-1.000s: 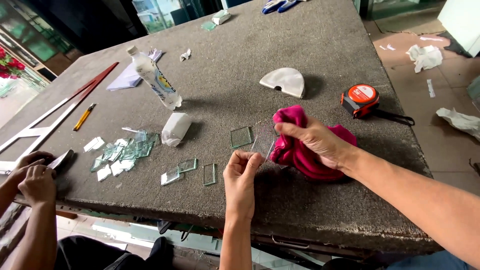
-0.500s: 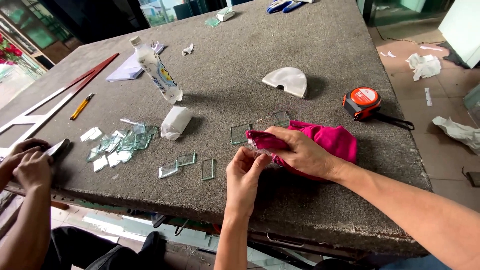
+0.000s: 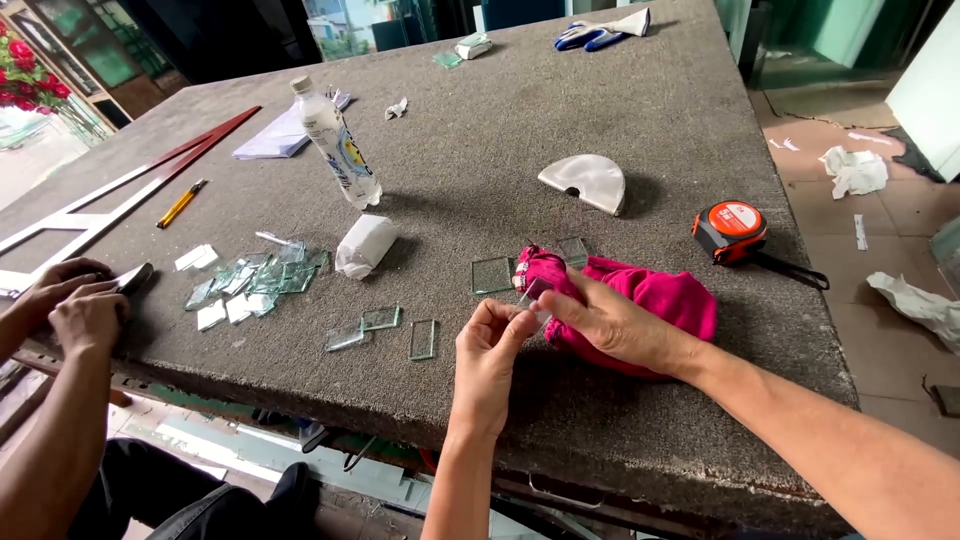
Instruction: The person is cleaning small rectangular glass pieces by wiping them with a pink cloth on a workbench.
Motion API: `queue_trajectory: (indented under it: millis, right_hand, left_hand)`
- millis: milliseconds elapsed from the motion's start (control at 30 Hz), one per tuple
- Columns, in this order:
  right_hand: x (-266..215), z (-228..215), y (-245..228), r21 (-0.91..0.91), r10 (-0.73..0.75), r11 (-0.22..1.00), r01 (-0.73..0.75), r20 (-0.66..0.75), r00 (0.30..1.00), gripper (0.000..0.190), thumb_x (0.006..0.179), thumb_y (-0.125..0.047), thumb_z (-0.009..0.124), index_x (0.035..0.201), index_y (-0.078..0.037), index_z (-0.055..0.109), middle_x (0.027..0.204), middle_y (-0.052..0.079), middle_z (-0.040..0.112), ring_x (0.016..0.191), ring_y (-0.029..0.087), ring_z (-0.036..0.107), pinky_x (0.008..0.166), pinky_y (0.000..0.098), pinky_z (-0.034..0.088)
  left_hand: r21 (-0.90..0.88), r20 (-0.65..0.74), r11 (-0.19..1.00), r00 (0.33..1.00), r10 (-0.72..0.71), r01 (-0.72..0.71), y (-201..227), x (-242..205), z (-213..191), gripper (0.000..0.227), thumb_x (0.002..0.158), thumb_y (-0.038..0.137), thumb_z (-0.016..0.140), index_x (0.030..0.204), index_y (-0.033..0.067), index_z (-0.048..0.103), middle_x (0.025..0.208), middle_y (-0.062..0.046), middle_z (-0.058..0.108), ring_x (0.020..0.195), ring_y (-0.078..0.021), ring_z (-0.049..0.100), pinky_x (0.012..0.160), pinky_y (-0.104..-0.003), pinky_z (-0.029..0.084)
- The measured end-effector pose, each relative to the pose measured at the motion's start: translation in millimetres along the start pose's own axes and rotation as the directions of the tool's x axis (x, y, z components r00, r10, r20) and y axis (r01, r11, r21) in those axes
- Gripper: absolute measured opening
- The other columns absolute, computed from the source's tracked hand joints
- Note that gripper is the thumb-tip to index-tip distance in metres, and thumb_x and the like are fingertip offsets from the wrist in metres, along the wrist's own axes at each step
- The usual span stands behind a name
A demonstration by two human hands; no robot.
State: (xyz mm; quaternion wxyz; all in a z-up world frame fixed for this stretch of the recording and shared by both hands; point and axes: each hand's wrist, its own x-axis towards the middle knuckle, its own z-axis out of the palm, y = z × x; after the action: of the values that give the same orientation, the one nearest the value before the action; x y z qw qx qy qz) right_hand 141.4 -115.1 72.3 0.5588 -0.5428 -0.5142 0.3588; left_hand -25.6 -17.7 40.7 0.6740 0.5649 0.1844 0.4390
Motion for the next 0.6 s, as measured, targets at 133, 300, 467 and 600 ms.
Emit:
queue_trajectory:
  millis: [133,300,467,600]
  right_hand:
    - [7,-5,25,-0.119,-0.079,0.990,0.073,-0.050,0.996,0.057,0.103,-0.033,0.078,0.146,0.004,0.069,0.151,0.022,0.064,0.149,0.034,0.053,0.130,0.0566,0.033]
    - [6,-2,19,-0.088,-0.075,0.994,0.068,-0.079,0.994,0.023,0.105,-0.024,0.077,0.117,-0.006,0.084,0.106,0.004,0.084,0.101,0.014,0.070,0.102,0.0375,0.059]
    - [-4,3,-7,-0.340,-0.100,0.934,0.107,0.038,0.994,0.024,0.103,-0.031,0.078,0.112,-0.010,0.083,0.105,0.009,0.087,0.104,0.023,0.080,0.103,0.0426,0.061]
    - [-8,12,-17,-0.600,-0.164,0.777,0.190,0.097,0.982,0.037,0.096,-0.034,0.082,0.108,0.000,0.072,0.106,0.025,0.081,0.114,0.040,0.080,0.105,0.0514,0.061]
  left_hand:
    - [0.010,0.000,1.000,1.000,-0.002,0.002,-6,2,-3,0.018,0.098,0.013,0.086,0.096,0.0023,0.072,0.082,-0.011,0.076,0.083,-0.0145,0.068,0.083,-0.030,0.059]
    - [0.009,-0.008,1.000,1.000,0.018,-0.018,1,1,-1,0.029,0.098,0.016,0.086,0.119,0.0039,0.070,0.102,-0.011,0.076,0.093,-0.0163,0.073,0.088,-0.032,0.061]
    - [-0.023,0.054,0.999,0.997,0.049,-0.048,23,-14,16,0.044,0.103,0.017,0.076,0.144,0.0031,0.067,0.123,-0.012,0.072,0.111,-0.0168,0.068,0.098,-0.034,0.059]
    - [0.035,0.115,0.990,0.985,0.131,-0.135,5,-8,7,0.035,0.108,0.019,0.072,0.141,0.0078,0.077,0.118,-0.009,0.078,0.105,-0.0135,0.070,0.091,-0.032,0.063]
